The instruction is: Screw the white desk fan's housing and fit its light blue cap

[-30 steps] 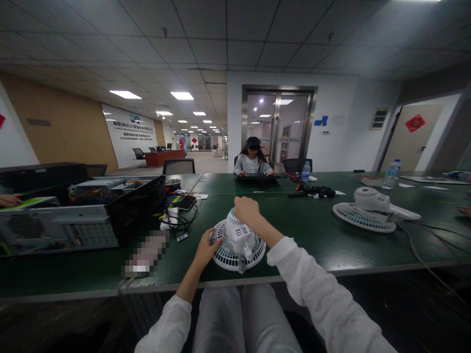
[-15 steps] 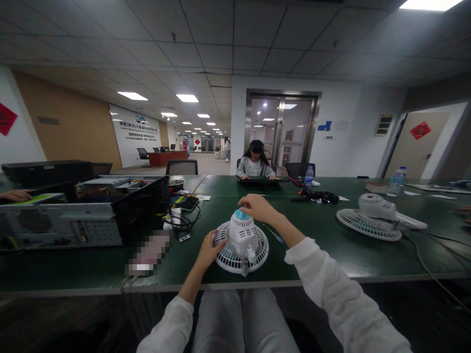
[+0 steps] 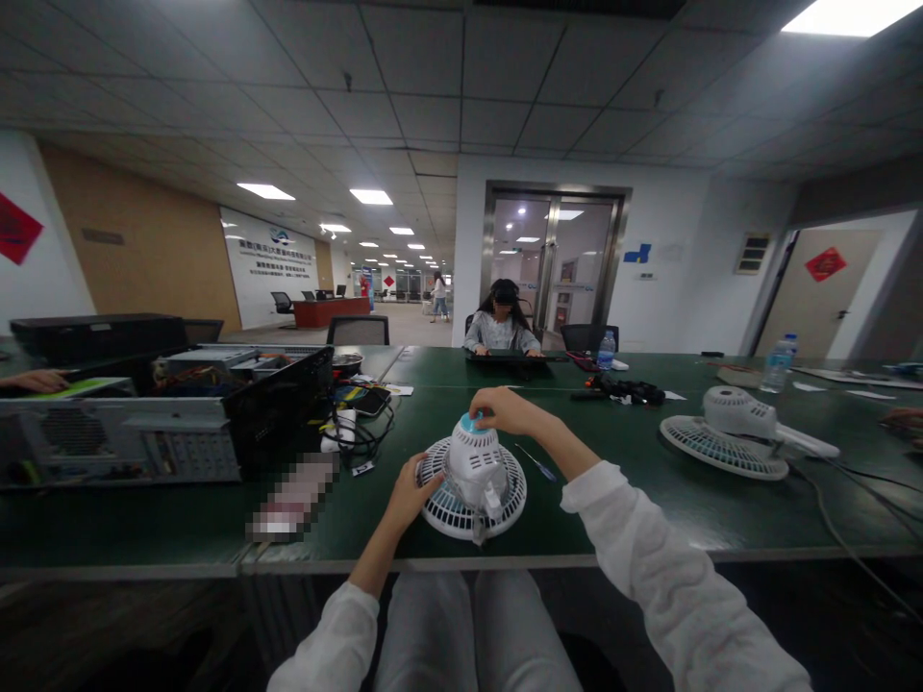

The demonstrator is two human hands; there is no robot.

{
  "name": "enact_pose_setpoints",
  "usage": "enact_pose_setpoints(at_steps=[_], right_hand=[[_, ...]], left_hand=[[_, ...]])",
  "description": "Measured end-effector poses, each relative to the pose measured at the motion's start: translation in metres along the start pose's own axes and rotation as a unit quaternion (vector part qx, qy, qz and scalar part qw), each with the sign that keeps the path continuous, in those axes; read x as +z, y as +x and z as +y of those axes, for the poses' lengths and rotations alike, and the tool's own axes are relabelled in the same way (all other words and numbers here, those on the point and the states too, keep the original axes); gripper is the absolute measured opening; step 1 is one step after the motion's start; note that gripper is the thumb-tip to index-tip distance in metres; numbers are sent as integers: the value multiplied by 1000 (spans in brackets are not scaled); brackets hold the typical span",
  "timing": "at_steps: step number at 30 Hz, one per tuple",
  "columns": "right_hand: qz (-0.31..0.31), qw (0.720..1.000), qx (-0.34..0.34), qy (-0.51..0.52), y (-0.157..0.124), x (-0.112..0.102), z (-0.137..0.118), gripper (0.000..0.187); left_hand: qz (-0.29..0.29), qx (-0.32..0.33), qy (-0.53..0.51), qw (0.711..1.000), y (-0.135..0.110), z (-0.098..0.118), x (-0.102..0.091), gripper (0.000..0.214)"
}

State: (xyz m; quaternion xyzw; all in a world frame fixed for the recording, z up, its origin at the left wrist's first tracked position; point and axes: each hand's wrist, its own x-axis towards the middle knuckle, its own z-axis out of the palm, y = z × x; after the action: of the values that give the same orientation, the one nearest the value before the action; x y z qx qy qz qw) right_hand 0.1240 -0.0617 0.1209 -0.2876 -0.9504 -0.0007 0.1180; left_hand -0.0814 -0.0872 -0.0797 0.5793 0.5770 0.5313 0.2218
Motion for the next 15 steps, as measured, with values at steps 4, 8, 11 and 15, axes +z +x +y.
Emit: enact_pose_setpoints(at_steps=[4,8,11,15], right_hand=[[2,1000,10,-8,0,-1,-4,13],[10,1000,24,-14,-1,1,-5,13],[16,999,43,-23,-1,3,-6,13],[21,997,72,-37,1,7,-8,14]], left_hand=[[1,2,-2,1000,0,0,0,54],[4,4,-2,1000,0,0,0,52],[7,2,-2,1000,0,0,0,52],[9,-2,-2,1000,0,0,0,51]])
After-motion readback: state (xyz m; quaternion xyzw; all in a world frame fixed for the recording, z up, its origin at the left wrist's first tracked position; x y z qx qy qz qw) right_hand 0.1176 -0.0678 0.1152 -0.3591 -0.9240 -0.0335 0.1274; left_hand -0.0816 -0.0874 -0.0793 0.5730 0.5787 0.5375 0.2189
